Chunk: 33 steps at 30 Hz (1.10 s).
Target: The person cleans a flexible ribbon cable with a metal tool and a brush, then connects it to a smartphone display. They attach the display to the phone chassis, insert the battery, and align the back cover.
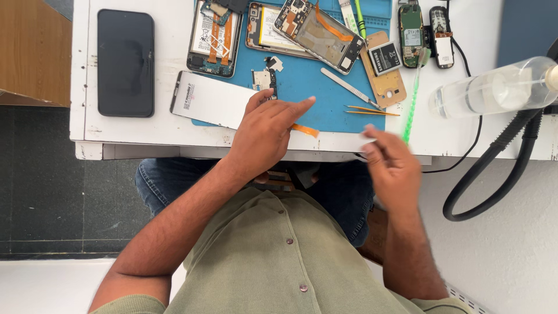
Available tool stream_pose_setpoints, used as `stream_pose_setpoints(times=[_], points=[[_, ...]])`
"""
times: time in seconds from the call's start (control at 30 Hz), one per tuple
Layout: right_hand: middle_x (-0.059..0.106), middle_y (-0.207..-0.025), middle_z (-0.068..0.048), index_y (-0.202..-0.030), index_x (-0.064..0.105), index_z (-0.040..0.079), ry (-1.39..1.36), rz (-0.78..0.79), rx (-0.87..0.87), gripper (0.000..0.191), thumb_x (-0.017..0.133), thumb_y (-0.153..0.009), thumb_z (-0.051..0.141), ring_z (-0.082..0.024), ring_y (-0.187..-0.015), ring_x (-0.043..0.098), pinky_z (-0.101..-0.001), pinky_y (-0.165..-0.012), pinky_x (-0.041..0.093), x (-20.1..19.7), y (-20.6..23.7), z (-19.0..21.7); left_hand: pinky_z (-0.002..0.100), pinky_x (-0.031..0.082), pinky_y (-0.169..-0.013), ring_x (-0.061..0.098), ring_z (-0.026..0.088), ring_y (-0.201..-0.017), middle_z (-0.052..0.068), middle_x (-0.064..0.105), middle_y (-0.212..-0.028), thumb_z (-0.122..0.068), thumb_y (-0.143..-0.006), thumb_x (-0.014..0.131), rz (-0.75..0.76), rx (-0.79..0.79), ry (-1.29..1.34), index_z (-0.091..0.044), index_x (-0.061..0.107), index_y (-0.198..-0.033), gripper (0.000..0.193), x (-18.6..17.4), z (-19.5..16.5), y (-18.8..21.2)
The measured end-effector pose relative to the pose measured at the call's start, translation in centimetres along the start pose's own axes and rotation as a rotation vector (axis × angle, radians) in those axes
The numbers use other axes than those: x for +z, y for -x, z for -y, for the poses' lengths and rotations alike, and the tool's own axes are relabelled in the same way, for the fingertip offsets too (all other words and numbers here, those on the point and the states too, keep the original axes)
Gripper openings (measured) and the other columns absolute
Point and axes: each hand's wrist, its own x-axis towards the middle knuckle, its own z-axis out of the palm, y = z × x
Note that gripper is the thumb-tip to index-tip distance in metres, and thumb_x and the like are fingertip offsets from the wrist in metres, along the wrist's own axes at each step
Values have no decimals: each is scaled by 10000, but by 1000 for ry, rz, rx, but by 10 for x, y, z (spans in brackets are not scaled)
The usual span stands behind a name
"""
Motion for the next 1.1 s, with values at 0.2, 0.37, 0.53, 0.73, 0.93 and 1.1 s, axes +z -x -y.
stream_pose_setpoints(times=[0.2,0.37,0.53,0.73,0.93,1.1], points=[[720,-1215,-195,-1386,614,-29,-795,505,374,403,588,-1055,198,-249,-1025,715,-383,-891,617,34,11,8,489,443,-1201,710,223,-1072,63,743,-1179,112,-941,503,-51,-29,224,-135,521,-1522,632,-33,-27,2],[655,-1297,-184,-1446,456,-6,-1210,758,776,620,388,-1048,464,-308,-1152,682,-478,-940,592,81,10,13,473,478,-1178,683,279,-1095,103,724,-1187,-1,-919,638,-28,54,232,-124,531,-1501,604,-50,-55,13],[583,-1433,-189,-1556,384,57,-584,898,140,743,264,-1109,638,-310,-1313,613,-401,-1114,523,100,1,19,486,454,-1202,655,344,-1233,129,708,-1261,-20,-876,623,-7,154,306,-77,540,-1476,608,-35,-79,27],[416,-1572,-285,-1668,181,93,-1512,904,925,882,370,-1013,654,-352,-1360,538,-421,-1121,481,90,8,46,454,454,-1198,671,254,-1290,92,714,-1309,-161,-1083,601,222,368,302,-114,572,-1500,421,-21,-86,40],[462,-1538,-386,-1705,212,-1,-1786,671,615,805,420,-1153,548,-411,-1215,644,-475,-947,603,61,11,46,500,390,-1295,574,245,-1453,93,635,-1495,-318,-1055,638,223,447,411,-121,579,-1465,458,-30,-90,30],[500,-1523,-334,-1643,304,-60,-1507,426,278,922,542,-1070,622,-362,-1220,652,-486,-972,606,31,-17,16,468,396,-1297,541,233,-1471,55,621,-1502,-333,-1011,695,173,329,376,-129,600,-1442,487,-39,-78,22]])
